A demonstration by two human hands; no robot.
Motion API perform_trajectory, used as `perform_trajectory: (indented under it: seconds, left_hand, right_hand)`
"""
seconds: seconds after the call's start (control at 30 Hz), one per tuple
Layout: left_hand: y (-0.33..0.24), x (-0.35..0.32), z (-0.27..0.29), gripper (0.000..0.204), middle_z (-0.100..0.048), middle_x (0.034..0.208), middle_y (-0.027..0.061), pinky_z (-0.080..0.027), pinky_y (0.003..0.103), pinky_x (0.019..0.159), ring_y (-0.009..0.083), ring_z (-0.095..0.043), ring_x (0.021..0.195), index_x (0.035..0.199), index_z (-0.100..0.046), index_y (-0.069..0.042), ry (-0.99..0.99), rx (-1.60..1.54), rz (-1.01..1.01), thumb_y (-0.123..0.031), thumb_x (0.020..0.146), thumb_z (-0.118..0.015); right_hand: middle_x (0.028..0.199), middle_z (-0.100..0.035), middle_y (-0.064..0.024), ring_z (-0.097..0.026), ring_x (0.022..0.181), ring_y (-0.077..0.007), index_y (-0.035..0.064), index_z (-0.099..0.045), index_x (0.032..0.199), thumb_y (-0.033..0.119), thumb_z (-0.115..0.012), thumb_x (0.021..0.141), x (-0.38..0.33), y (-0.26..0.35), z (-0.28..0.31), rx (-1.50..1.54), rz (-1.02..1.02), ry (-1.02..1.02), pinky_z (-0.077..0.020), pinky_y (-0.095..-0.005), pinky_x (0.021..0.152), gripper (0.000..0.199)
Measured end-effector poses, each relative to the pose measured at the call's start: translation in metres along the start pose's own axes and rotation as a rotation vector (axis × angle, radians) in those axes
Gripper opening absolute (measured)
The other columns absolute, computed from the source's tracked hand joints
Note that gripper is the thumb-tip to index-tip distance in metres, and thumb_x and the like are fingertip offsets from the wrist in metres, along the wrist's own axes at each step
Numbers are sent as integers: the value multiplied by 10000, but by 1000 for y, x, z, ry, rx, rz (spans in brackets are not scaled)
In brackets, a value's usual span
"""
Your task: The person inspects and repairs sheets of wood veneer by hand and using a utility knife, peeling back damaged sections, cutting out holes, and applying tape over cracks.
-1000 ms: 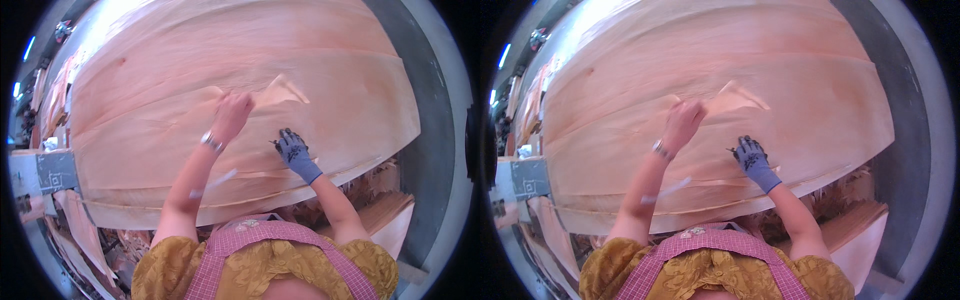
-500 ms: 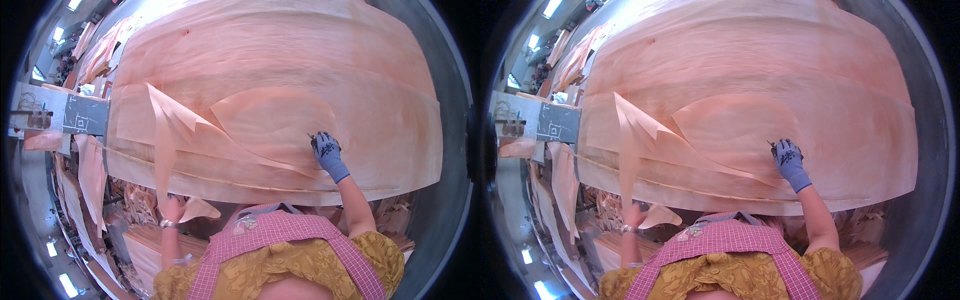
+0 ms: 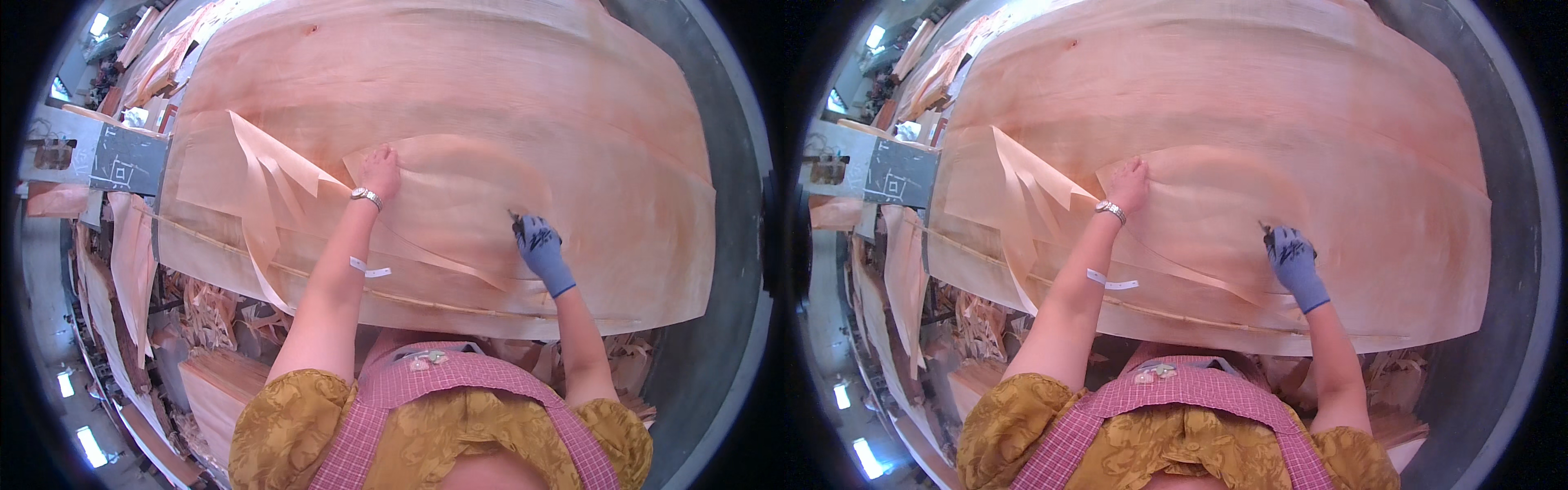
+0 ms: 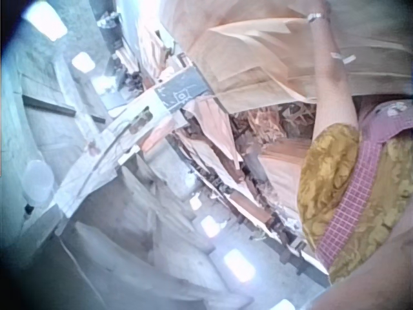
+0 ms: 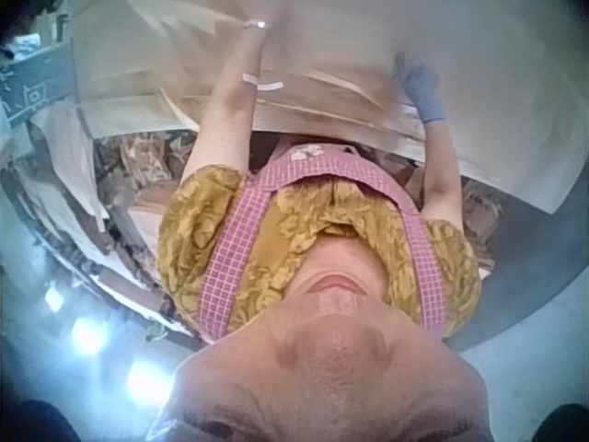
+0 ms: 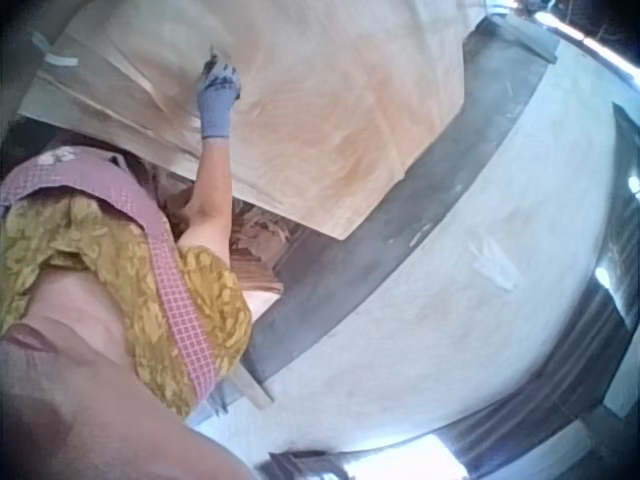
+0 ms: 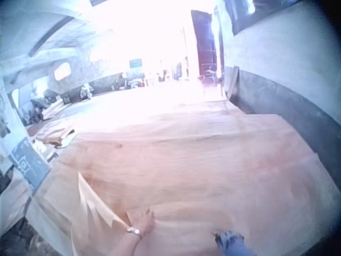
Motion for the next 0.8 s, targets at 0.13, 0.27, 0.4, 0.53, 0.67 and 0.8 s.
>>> perform_trajectory:
  seconds: [0.13, 0.27, 0.4, 0.53, 0.67, 0.8]
  left_hand:
    - [2, 13, 12, 364, -501, 1405, 123, -417, 461, 1052, 313, -488, 1295, 1227, -592, -75, 133, -89, 23, -155, 884, -504]
    - [15, 33, 2, 285, -580, 1290, 168, -440, 446, 1022, 333, -522, 1239, 1102, -632, -45, 231, -87, -1, -198, 913, -483]
    - [20, 36, -1, 292, -609, 1235, 173, -444, 453, 1013, 337, -542, 1205, 1046, -642, -30, 180, -100, -45, -240, 939, -470]
    - [14, 34, 8, 306, -618, 1226, 148, -449, 454, 1005, 320, -546, 1207, 1066, -647, -50, 239, -115, -91, -271, 939, -478]
    - [11, 24, 7, 285, -571, 1304, 92, -435, 471, 1013, 292, -525, 1251, 1100, -673, -125, 176, -106, 68, -299, 914, -544]
    - [0, 18, 18, 398, -521, 1393, 69, -381, 469, 1065, 290, -480, 1304, 1200, -645, -157, 202, -59, 88, -393, 880, -625]
  right_hand:
    - [985, -656, -164, -670, 845, -320, 26, -615, 1063, 134, -611, 931, 36, 37, 57, 349, 14, -276, -544, -386, 700, 170]
    - [983, -715, -80, -620, 809, -76, 0, -679, 993, 116, -734, 878, 55, 135, 29, 1157, 95, -145, -537, -263, 719, 173]
    - [1136, -691, -52, -597, 1080, -101, -10, -637, 1193, 38, -676, 906, 59, 235, -7, 1743, 313, 307, -503, -297, 932, 293]
    - [935, -687, -8, -563, 682, -43, 34, -629, 1193, 184, -739, 876, 59, 236, -7, 1685, 90, 680, -440, -208, 558, 368]
    - [851, -666, 16, -497, 594, -39, 46, -651, 1119, 207, -730, 876, 50, 243, 4, 1756, 65, 742, -387, -204, 505, 301]
    - [826, -659, 12, -513, 620, -39, 66, -679, 1028, 189, -716, 880, 52, 234, 18, 1597, 66, 830, -399, -200, 533, 196]
Point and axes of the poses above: each hand's wrist, its own x-axis towards the middle knuckle, its own z-axis out of the back of the hand, y = z × x, the point moved 2 cm from there along x, towards the middle knuckle
